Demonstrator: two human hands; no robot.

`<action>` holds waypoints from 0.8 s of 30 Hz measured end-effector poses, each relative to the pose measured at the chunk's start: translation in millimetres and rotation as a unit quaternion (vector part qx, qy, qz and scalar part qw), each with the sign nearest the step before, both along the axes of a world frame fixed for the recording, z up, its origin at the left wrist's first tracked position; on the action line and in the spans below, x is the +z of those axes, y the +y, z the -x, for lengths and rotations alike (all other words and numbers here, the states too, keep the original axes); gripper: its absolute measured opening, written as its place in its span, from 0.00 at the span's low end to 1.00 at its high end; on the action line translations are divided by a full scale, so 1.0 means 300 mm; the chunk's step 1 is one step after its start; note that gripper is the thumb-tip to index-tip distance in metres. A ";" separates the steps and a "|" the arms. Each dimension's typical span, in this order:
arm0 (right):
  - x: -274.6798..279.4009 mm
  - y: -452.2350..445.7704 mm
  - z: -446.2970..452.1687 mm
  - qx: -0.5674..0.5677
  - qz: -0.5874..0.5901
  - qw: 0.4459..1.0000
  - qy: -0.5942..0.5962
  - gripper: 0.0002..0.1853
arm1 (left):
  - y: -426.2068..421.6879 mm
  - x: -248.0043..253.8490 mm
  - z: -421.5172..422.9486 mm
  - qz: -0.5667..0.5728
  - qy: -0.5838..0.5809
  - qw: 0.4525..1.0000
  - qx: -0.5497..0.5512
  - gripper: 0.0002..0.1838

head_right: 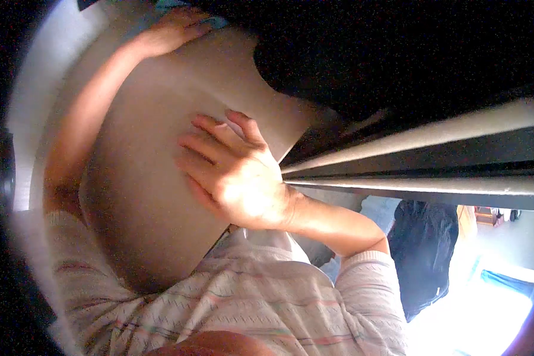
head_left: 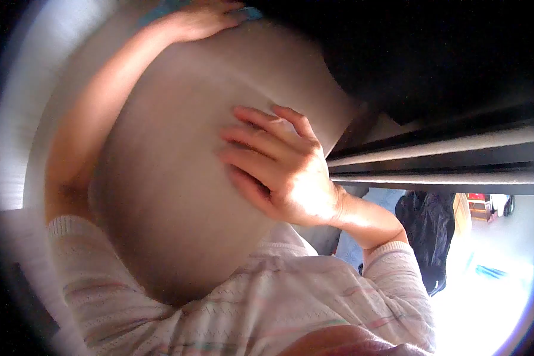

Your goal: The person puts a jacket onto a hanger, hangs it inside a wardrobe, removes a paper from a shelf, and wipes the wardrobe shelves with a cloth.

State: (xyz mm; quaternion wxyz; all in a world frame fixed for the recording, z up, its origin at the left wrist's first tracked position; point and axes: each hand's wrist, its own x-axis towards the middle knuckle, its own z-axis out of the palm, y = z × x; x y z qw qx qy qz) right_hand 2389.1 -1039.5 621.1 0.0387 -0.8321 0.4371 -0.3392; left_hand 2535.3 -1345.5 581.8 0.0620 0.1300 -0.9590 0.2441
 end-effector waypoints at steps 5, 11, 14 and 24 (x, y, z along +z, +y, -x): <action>0.032 0.082 -0.048 0.010 0.016 1.000 -0.004 0.13 | 0.149 0.021 0.151 -0.134 0.001 0.990 0.052 0.20; 0.025 0.076 -0.171 0.022 -0.032 0.998 -0.055 0.12 | 0.226 0.017 0.216 -0.167 0.018 0.986 0.007 0.19; -0.143 -0.240 0.240 0.013 0.066 0.996 -0.056 0.09 | 0.113 -0.081 0.588 -0.180 0.004 0.983 -0.032 0.19; -0.082 -0.105 0.270 0.114 -0.145 0.858 -0.480 0.06 | 0.427 0.033 0.528 -0.222 -0.003 0.971 -0.088 0.17</action>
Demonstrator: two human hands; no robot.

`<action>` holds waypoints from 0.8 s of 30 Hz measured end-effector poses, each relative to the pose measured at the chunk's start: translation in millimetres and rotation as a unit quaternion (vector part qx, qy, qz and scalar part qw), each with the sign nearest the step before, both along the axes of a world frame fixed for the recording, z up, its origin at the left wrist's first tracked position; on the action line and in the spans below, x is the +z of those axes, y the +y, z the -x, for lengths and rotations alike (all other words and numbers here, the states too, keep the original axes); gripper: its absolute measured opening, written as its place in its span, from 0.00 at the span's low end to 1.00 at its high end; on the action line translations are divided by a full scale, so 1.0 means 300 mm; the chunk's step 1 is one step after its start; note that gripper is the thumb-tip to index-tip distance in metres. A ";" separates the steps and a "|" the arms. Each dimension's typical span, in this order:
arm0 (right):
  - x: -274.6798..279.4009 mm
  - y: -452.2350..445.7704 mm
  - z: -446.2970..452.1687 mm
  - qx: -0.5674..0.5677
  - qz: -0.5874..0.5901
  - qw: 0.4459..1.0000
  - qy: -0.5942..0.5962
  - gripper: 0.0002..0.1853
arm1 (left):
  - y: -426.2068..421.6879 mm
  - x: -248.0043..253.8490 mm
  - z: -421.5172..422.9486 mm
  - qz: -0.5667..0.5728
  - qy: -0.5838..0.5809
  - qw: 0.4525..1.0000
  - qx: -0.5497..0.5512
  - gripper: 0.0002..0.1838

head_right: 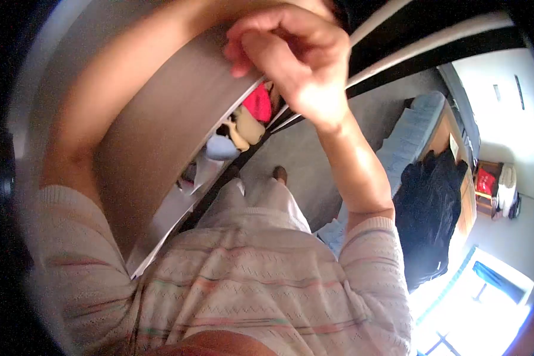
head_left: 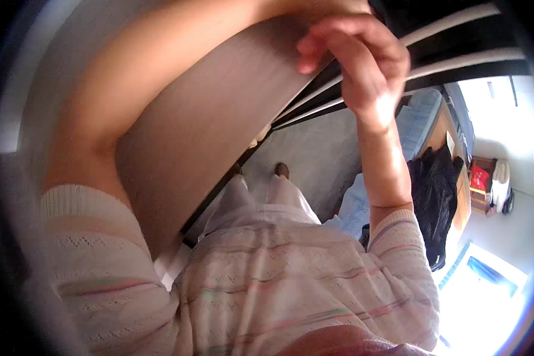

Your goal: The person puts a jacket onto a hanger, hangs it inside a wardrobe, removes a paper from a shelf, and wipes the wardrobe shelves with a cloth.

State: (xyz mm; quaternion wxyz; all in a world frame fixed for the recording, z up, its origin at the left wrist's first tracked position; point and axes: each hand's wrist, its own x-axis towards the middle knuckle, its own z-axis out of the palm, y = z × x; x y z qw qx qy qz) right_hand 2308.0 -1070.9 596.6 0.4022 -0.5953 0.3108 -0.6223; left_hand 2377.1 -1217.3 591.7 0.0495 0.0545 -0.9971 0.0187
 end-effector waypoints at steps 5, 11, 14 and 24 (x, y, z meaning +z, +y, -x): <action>-0.001 0.156 0.101 0.049 0.055 0.997 -0.024 0.09 | 0.324 0.041 -0.291 -0.069 0.023 0.995 0.066 0.16; -0.121 0.290 0.323 0.035 -0.013 0.999 0.013 0.08 | 0.846 0.063 -0.649 -0.050 0.112 0.920 0.373 0.15; -0.199 0.370 0.450 0.009 -0.064 0.997 0.050 0.07 | 0.982 0.052 -0.721 0.012 0.103 0.872 0.479 0.23; -0.097 0.312 0.347 0.024 -0.124 0.991 0.037 0.10 | 0.467 -0.052 -0.154 0.183 0.119 0.887 0.406 0.19</action>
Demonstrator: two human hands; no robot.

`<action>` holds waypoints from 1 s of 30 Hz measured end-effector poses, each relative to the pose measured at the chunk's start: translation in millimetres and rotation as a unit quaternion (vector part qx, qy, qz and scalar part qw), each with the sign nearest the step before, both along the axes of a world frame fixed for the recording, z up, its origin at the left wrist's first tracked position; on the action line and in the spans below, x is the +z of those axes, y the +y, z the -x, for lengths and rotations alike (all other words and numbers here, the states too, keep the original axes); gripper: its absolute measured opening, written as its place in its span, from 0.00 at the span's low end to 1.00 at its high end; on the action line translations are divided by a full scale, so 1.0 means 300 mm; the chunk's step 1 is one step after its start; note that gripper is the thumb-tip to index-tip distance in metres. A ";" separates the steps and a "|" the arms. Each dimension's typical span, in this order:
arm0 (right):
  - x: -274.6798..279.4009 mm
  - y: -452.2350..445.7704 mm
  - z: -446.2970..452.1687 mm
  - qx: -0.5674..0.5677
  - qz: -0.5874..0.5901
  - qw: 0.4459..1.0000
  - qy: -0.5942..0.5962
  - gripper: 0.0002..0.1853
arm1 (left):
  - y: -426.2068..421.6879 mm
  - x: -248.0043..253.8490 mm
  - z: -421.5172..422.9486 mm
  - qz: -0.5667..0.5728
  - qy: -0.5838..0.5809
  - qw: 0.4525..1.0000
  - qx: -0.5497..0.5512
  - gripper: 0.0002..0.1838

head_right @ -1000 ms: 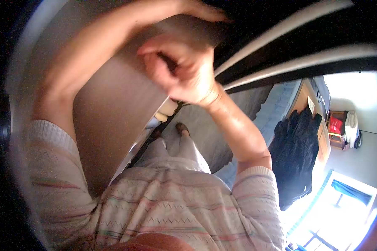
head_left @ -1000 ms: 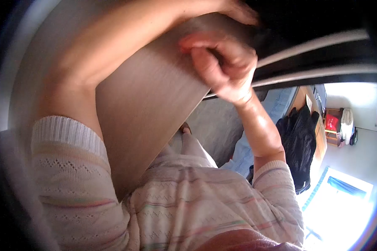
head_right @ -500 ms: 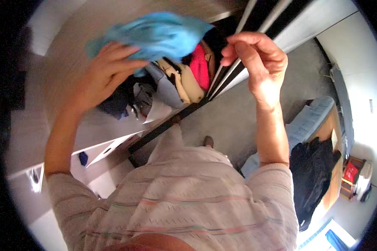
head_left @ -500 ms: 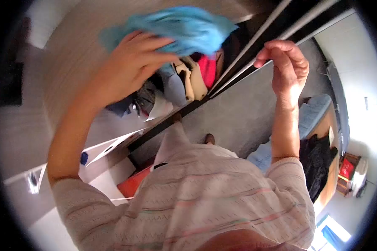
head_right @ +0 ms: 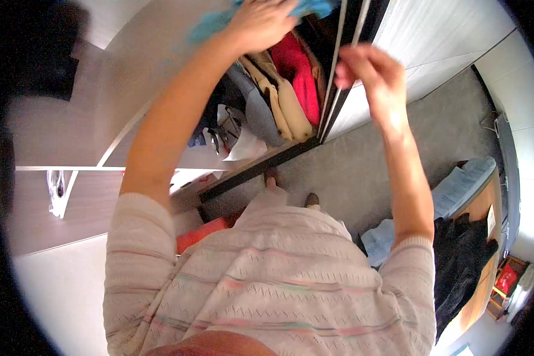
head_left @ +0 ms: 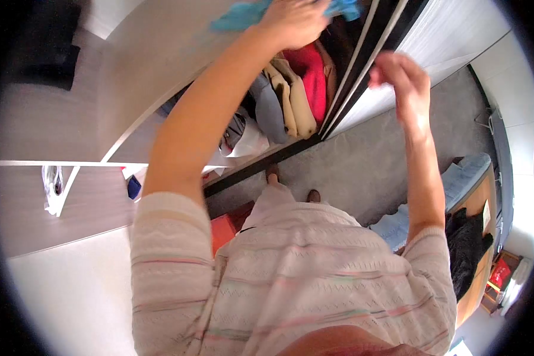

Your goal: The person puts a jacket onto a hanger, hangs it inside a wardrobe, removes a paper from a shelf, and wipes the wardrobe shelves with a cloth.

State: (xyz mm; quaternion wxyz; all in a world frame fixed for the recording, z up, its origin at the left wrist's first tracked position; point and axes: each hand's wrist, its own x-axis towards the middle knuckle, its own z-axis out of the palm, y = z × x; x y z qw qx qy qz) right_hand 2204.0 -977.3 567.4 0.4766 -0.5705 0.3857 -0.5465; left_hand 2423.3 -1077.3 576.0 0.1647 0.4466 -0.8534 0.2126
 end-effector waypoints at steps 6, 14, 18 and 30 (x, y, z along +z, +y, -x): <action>0.217 -0.269 -0.289 -0.041 0.196 0.977 0.069 0.10 | 0.058 0.027 -0.108 -0.040 -0.042 0.998 -0.032 0.22; 0.003 -0.678 -0.312 -0.086 0.364 0.825 0.424 0.21 | 0.650 0.032 -1.062 -0.192 0.123 0.883 0.411 0.34; 0.026 -0.607 -0.323 -0.066 0.306 0.787 0.532 0.24 | 0.679 0.081 -1.104 -0.256 0.161 0.820 0.486 0.36; 0.048 -0.563 -0.335 -0.070 0.336 0.760 0.551 0.18 | -0.110 0.083 -1.580 -0.226 0.209 0.811 0.498 0.35</action>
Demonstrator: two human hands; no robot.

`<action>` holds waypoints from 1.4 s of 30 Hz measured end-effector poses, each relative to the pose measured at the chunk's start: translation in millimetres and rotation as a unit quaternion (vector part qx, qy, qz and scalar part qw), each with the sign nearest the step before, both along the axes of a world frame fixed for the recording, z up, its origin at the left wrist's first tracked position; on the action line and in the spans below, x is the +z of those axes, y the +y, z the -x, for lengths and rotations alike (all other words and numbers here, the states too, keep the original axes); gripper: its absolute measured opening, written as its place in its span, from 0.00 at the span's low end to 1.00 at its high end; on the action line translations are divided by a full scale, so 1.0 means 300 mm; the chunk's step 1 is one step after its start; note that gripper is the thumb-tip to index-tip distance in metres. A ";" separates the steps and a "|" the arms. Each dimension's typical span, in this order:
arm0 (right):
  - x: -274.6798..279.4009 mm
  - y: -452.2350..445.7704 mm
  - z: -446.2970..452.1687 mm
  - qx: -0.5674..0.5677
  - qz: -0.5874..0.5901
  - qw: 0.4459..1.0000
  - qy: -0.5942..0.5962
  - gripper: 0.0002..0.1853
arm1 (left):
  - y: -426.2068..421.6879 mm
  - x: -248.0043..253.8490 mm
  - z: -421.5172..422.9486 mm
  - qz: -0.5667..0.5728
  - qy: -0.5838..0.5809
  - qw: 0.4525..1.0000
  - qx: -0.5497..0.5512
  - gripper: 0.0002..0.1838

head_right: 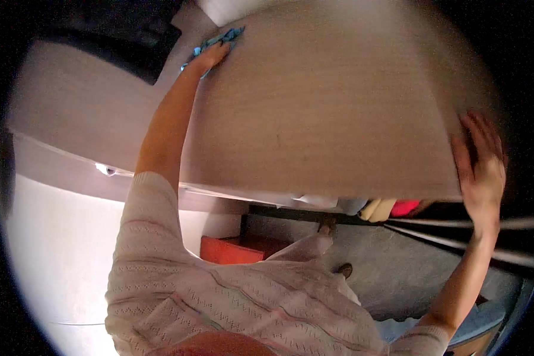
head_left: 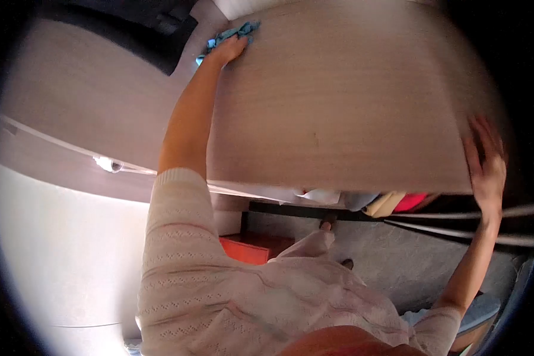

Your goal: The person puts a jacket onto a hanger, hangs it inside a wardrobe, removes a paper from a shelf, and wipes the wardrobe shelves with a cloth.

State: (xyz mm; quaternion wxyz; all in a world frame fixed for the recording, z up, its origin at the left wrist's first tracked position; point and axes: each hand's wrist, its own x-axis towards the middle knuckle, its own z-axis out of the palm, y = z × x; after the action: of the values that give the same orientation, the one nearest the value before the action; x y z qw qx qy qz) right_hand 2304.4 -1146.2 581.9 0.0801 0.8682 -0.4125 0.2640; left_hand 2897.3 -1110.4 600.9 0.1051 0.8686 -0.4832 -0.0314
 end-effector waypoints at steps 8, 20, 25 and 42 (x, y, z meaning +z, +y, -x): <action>0.053 -0.027 0.049 0.019 -0.077 0.994 0.072 0.19 | -0.396 -0.044 -0.234 -0.104 -0.059 0.992 -0.037 0.30; 0.003 -0.131 0.045 0.024 0.000 0.999 -0.040 0.17 | 0.084 -0.058 0.608 0.057 -0.078 0.978 -0.182 0.27; 0.005 -0.122 0.019 -0.007 -0.038 0.999 -0.036 0.22 | 0.485 -0.032 1.014 0.120 -0.164 0.935 -0.291 0.22; 0.027 -0.100 0.009 -0.020 -0.093 0.995 -0.037 0.24 | 0.910 -0.079 0.697 0.146 -0.182 0.966 -0.109 0.20</action>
State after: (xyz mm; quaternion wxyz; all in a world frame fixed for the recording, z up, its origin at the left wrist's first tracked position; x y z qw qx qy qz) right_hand 2301.7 -1176.1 589.9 -0.0114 0.8532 -0.4551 0.2546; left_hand 2688.1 -837.4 577.1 0.1371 0.7773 -0.5850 0.1866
